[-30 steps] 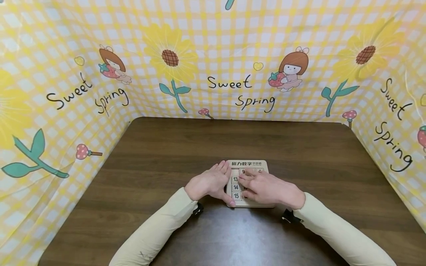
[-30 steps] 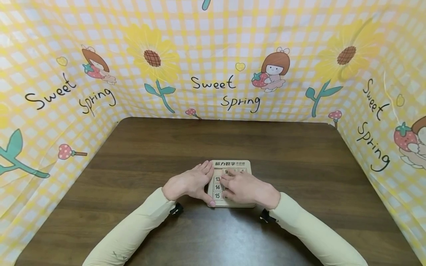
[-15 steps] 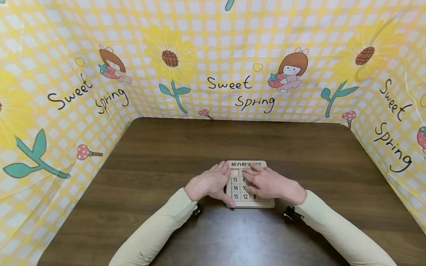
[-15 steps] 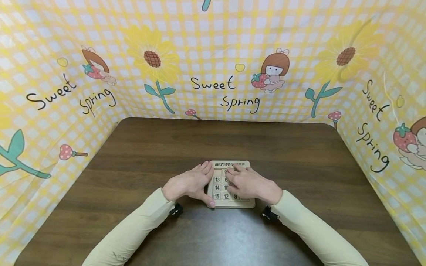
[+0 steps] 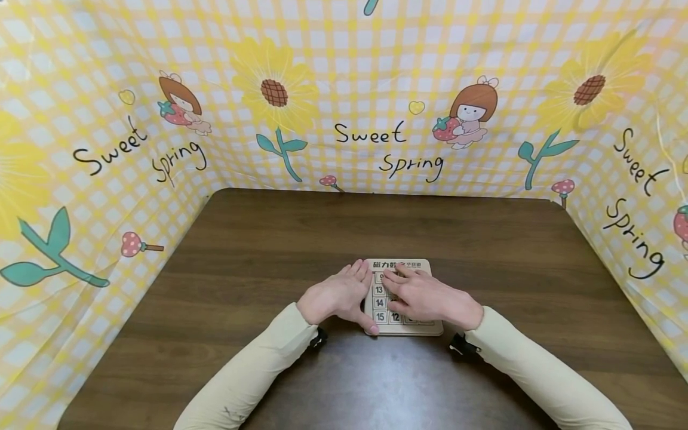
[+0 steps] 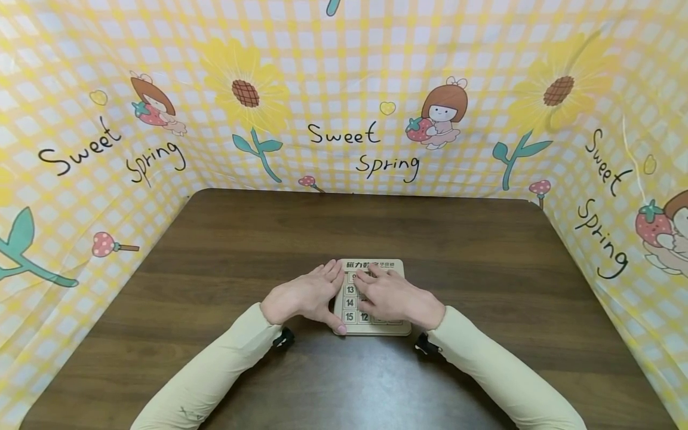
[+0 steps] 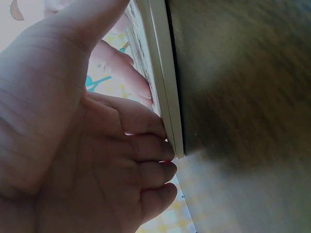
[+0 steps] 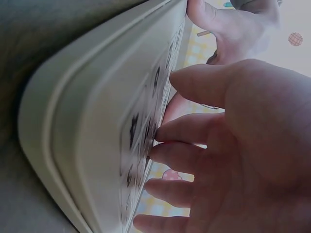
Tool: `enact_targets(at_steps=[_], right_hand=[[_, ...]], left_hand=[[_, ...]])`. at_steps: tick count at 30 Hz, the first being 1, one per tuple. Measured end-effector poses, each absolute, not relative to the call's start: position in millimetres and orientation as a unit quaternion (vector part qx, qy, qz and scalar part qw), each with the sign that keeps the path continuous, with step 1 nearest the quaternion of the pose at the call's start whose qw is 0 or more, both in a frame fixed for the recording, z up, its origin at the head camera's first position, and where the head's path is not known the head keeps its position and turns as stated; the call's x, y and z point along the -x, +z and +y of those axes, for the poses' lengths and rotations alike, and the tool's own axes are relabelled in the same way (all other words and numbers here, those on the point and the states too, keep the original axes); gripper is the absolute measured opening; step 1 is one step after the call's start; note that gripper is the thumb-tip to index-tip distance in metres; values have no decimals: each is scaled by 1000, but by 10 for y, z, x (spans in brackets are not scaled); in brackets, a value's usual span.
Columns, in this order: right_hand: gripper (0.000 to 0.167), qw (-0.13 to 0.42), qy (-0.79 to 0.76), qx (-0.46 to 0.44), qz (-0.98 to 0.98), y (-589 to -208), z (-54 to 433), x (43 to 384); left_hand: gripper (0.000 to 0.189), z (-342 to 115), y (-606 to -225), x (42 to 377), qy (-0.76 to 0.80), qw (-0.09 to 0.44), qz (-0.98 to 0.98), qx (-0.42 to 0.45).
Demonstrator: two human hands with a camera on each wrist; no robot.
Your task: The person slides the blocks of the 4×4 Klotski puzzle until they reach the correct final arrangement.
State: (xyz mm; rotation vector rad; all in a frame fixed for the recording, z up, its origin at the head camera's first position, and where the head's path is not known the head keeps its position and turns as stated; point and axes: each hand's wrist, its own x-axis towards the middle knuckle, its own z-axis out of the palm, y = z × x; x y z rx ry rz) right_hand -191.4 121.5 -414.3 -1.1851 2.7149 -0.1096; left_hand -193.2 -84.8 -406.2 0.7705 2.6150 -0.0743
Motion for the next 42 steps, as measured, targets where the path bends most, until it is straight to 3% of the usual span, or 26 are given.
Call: enact_targets(at_steps=[20, 42], right_hand=[[59, 82, -36, 401, 912, -4167, 1173, 1886], [61, 77, -36, 369, 926, -4173, 1586, 1834]], left_hand=[[127, -848, -4065, 1938, -27, 207, 938, -275], [127, -844, -4063, 1934, -28, 201, 938, -280]])
